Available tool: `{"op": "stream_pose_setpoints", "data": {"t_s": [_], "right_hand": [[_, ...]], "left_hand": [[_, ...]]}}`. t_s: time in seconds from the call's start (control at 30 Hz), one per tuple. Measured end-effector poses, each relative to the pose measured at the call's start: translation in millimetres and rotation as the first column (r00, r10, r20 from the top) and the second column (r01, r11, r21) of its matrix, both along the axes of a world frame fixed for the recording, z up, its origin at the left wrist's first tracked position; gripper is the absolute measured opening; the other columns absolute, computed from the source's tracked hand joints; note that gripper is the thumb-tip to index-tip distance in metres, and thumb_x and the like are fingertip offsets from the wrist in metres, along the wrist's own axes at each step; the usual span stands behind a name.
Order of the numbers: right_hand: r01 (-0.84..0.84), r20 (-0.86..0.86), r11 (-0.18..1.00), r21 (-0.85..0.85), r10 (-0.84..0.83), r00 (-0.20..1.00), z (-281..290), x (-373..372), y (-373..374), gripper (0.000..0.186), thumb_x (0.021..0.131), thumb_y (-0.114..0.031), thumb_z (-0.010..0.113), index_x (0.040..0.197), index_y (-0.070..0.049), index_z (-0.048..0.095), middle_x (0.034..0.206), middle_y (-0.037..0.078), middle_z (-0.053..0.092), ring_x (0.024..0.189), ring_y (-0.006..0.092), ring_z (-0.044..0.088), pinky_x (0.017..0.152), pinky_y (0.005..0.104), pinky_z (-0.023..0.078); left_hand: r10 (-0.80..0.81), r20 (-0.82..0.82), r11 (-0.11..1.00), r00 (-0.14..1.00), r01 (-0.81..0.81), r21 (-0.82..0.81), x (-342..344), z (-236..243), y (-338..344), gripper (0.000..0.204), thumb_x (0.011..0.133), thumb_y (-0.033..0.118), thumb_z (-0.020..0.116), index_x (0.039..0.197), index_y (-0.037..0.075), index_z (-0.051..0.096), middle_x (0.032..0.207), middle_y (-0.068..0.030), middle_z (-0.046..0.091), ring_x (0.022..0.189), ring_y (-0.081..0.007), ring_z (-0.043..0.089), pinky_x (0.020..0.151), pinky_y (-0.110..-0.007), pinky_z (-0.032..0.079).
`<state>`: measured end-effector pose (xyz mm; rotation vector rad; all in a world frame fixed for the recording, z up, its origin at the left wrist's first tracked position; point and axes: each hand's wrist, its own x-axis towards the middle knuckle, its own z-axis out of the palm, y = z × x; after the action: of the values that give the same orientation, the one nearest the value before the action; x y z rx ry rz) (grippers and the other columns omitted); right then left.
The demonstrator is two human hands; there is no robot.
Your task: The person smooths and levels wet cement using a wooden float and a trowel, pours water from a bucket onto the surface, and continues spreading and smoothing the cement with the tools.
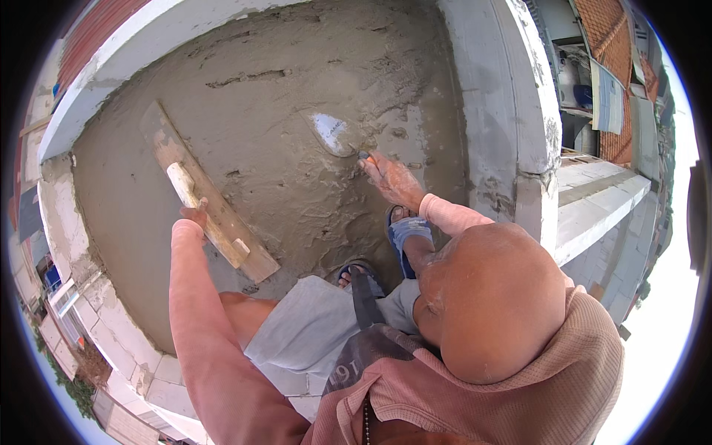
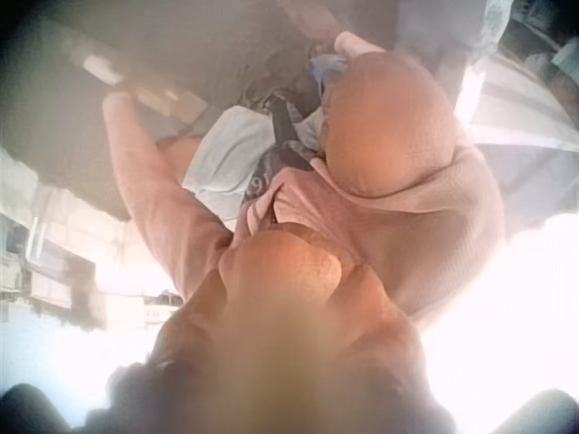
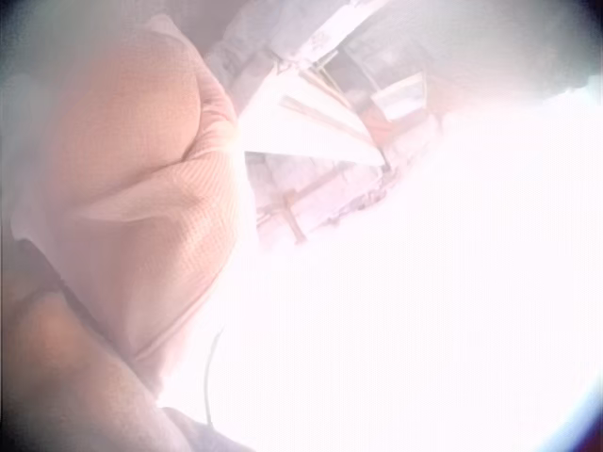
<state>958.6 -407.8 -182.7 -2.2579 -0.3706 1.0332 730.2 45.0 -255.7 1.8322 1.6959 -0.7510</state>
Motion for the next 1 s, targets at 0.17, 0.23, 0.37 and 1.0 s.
{"op": "stream_pose_setpoints", "data": {"t_s": [0.17,0.23,0.37,1.0], "right_hand": [[0.279,0.373,0.944,-0.175,-0.199,0.906,-26.0,94.0,-82.3,0.043,0.098,-0.043,0.043,0.105,-0.002,0.056,0.095,0.029,0.065,0.093,0.0497,0.059,0.079,0.0553,0.045],[0.330,0.441,0.929,-0.164,-0.230,0.868,-39.2,123.0,-89.5,0.043,0.098,-0.043,0.043,0.104,-0.002,0.056,0.095,0.029,0.064,0.093,0.0499,0.059,0.079,0.0552,0.045],[0.469,0.509,0.876,-0.114,-0.355,0.785,-51.5,168.8,-77.5,0.045,0.098,-0.044,0.043,0.103,-0.001,0.056,0.096,0.031,0.063,0.095,0.0504,0.058,0.080,0.0546,0.045],[0.231,0.338,0.965,-0.125,-0.178,0.924,-29.9,121.9,-12.5,0.050,0.097,-0.047,0.044,0.103,-0.002,0.064,0.097,0.027,0.066,0.096,0.0464,0.061,0.086,0.0499,0.046]], "left_hand": [[0.061,0.006,0.998,0.998,-0.061,-0.029,12.5,23.2,-12.0,0.088,0.086,0.057,0.061,0.137,-0.002,0.020,0.136,-0.0296,0.042,0.112,-0.0468,0.054,0.076,-0.066,0.050],[0.063,0.025,0.997,0.998,-0.062,-0.047,22.6,28.4,-20.6,0.087,0.086,0.057,0.060,0.136,-0.002,0.020,0.135,-0.0299,0.042,0.111,-0.0474,0.054,0.072,-0.064,0.052],[0.009,0.024,1.000,1.000,-0.009,0.006,13.1,8.3,-7.9,0.084,0.087,0.059,0.058,0.135,0.000,0.022,0.132,-0.0278,0.046,0.106,-0.0479,0.056,0.064,-0.060,0.055],[-0.034,0.114,0.999,0.993,0.030,0.037,-14.1,-15.0,10.2,0.089,0.087,0.054,0.062,0.134,-0.011,0.023,0.135,-0.0342,0.043,0.124,-0.0417,0.048,0.106,-0.044,0.036]]}}
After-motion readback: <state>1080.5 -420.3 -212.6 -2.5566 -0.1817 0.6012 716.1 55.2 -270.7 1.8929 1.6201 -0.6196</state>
